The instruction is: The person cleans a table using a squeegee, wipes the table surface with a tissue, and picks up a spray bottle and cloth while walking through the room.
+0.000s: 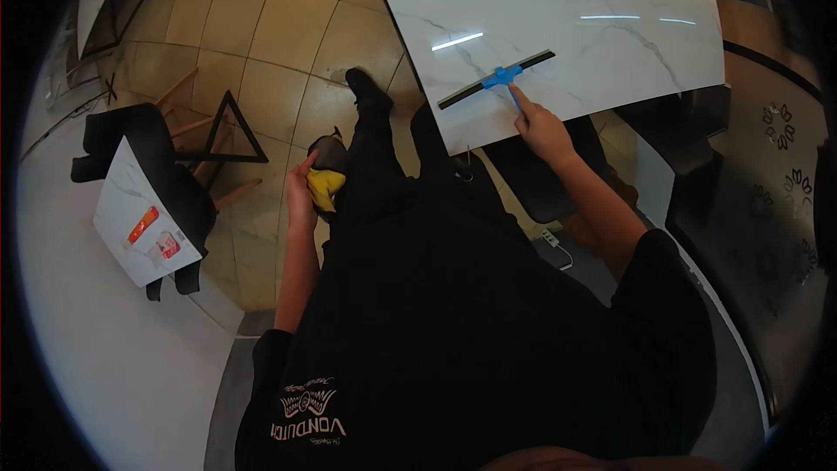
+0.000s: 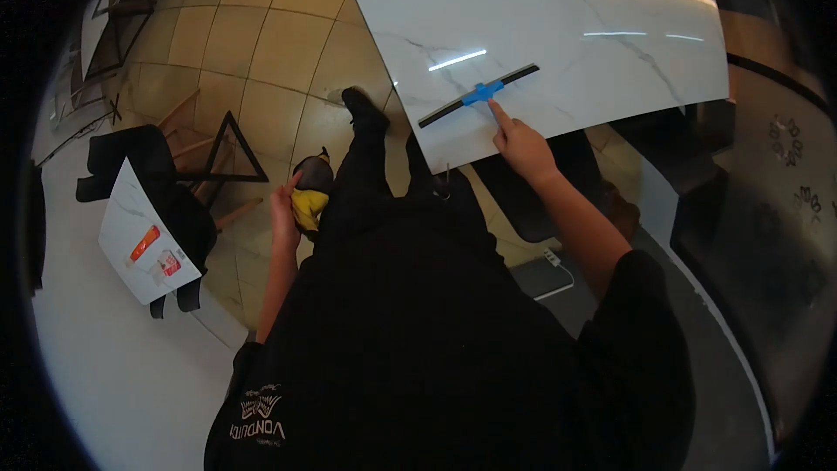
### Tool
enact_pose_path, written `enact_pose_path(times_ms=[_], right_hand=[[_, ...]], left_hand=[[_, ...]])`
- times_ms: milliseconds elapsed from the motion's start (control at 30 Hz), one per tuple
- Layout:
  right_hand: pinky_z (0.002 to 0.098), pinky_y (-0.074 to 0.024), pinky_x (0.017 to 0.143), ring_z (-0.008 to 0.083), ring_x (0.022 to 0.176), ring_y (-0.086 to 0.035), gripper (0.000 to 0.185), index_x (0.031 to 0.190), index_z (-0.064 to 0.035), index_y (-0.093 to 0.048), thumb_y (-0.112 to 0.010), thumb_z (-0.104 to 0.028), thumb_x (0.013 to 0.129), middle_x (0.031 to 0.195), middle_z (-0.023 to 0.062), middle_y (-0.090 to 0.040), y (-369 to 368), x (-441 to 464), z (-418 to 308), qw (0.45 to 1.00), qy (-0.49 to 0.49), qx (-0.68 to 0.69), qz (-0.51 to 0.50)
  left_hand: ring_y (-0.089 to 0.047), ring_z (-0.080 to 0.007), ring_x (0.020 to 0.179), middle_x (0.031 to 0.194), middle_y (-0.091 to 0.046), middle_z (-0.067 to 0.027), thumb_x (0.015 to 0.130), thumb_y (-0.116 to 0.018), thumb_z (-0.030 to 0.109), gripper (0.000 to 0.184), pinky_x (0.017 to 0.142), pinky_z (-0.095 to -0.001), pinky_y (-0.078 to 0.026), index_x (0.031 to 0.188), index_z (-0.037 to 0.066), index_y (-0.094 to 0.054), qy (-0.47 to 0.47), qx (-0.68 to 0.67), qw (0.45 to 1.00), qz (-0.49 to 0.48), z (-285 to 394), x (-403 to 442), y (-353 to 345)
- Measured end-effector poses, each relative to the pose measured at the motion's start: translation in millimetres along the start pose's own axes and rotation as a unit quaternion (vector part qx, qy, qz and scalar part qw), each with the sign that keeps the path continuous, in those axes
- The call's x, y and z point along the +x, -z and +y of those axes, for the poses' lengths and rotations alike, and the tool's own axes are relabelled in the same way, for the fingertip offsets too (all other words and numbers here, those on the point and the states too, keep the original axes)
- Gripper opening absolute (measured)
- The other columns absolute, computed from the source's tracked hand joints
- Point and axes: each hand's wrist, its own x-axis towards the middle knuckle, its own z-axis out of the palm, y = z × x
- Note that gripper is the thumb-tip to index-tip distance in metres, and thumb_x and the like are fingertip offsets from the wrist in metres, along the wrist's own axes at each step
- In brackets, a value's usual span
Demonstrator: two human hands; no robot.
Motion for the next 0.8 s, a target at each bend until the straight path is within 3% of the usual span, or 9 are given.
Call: enact_pose_path(times_ms=[200, 367, 500, 533, 600, 667, 700, 767, 800], right_hand=[[0.0383, -0.0483, 0.067, 0.0294, 0.069, -0.061, 0.057, 0.150, -0.0172, -0.042, -0.054, -0.013, 0.094, 0.084, 0.0165, -0.066, 42, 30, -4, 0.990, -0.019, 0.122, 0.072], [0.0376, -0.0514, 0.076, 0.0333, 0.080, -0.066, 0.050, 0.145, -0.0099, -0.047, -0.050, -0.020, 0.096, 0.094, 0.0173, -0.071, 109, 145, 35, 0.959, -0.037, 0.178, 0.220], [0.0383, -0.0514, 0.087, 0.0326, 0.091, -0.066, 0.051, 0.145, -0.0102, -0.047, -0.046, -0.027, 0.097, 0.117, 0.0163, -0.068, 151, 249, 75, 0.945, -0.056, 0.144, 0.288], [0.0376, -0.0507, 0.092, 0.0315, 0.099, -0.066, 0.051, 0.145, -0.0103, -0.047, -0.046, -0.028, 0.097, 0.127, 0.0152, -0.064, 168, 263, 73, 0.949, -0.090, 0.153, 0.262], [0.0374, -0.0504, 0.093, 0.0305, 0.108, -0.064, 0.052, 0.146, -0.0100, -0.047, -0.047, -0.030, 0.097, 0.127, 0.0147, -0.065, 190, 286, 74, 0.946, -0.099, 0.215, 0.221], [0.0388, -0.0521, 0.084, 0.0365, 0.094, -0.066, 0.050, 0.142, -0.0136, -0.052, -0.048, -0.030, 0.095, 0.107, 0.0152, -0.071, 197, 296, 71, 0.938, -0.102, 0.241, 0.227], [0.0388, -0.0521, 0.084, 0.0365, 0.094, -0.066, 0.050, 0.142, -0.0136, -0.052, -0.048, -0.030, 0.095, 0.107, 0.0152, -0.071, 204, 307, 72, 0.939, -0.105, 0.246, 0.217], [0.0440, -0.0461, 0.101, 0.0415, 0.112, -0.060, 0.048, 0.143, -0.0091, -0.050, -0.050, -0.019, 0.096, 0.126, 0.0228, -0.063, 205, 331, 78, 0.973, -0.100, 0.133, 0.159], [0.0440, -0.0461, 0.101, 0.0415, 0.112, -0.060, 0.048, 0.143, -0.0091, -0.050, -0.050, -0.019, 0.096, 0.126, 0.0228, -0.063, 190, 328, 79, 0.974, -0.103, 0.136, 0.147]], left_hand=[[-0.052, -0.0235, 0.123, 0.146, -0.049, -0.0176, 0.107, -0.021, 0.037, 0.056, 0.107, -0.0341, -0.038, 0.137, -0.002, -0.048, -0.051, 0.050, 0.997, -0.006, 11, -23, -17], [-0.054, -0.0252, 0.122, 0.143, -0.051, -0.0176, 0.105, -0.021, 0.038, 0.059, 0.106, -0.0341, -0.039, 0.141, 0.000, -0.050, -0.029, 0.023, 0.999, 0.021, -13, -27, 12], [-0.056, -0.0256, 0.116, 0.143, -0.052, -0.0167, 0.107, -0.022, 0.037, 0.058, 0.104, -0.0335, -0.041, 0.140, -0.002, -0.048, -0.033, 0.018, 0.998, 0.058, -3, -65, 20], [-0.056, -0.0256, 0.116, 0.143, -0.052, -0.0167, 0.107, -0.022, 0.037, 0.058, 0.104, -0.0335, -0.041, 0.140, -0.002, -0.048, -0.034, 0.022, 0.998, 0.057, 3, -77, 17], [-0.056, -0.0274, 0.118, 0.141, -0.052, -0.0192, 0.106, -0.023, 0.037, 0.058, 0.102, -0.0346, -0.042, 0.140, -0.003, -0.049, -0.030, 0.003, 0.996, 0.083, 16, -101, 9], [-0.056, -0.0277, 0.118, 0.141, -0.052, -0.0197, 0.106, -0.022, 0.037, 0.059, 0.102, -0.0347, -0.042, 0.140, -0.003, -0.049, -0.031, 0.009, 0.995, 0.095, 9, -106, 27], [-0.056, -0.0281, 0.118, 0.141, -0.052, -0.0201, 0.106, -0.022, 0.037, 0.059, 0.102, -0.0347, -0.042, 0.140, -0.002, -0.049, -0.033, 0.009, 0.994, 0.101, 1, -109, 37], [-0.056, -0.0287, 0.119, 0.140, -0.052, -0.0210, 0.105, -0.022, 0.038, 0.060, 0.101, -0.0347, -0.043, 0.141, -0.002, -0.049, -0.036, 0.006, 0.993, 0.115, -18, -123, 53], [-0.056, -0.0287, 0.119, 0.140, -0.052, -0.0210, 0.105, -0.022, 0.038, 0.060, 0.101, -0.0347, -0.043, 0.141, -0.002, -0.049, -0.025, 0.011, 0.992, 0.122, -17, -133, 51]])
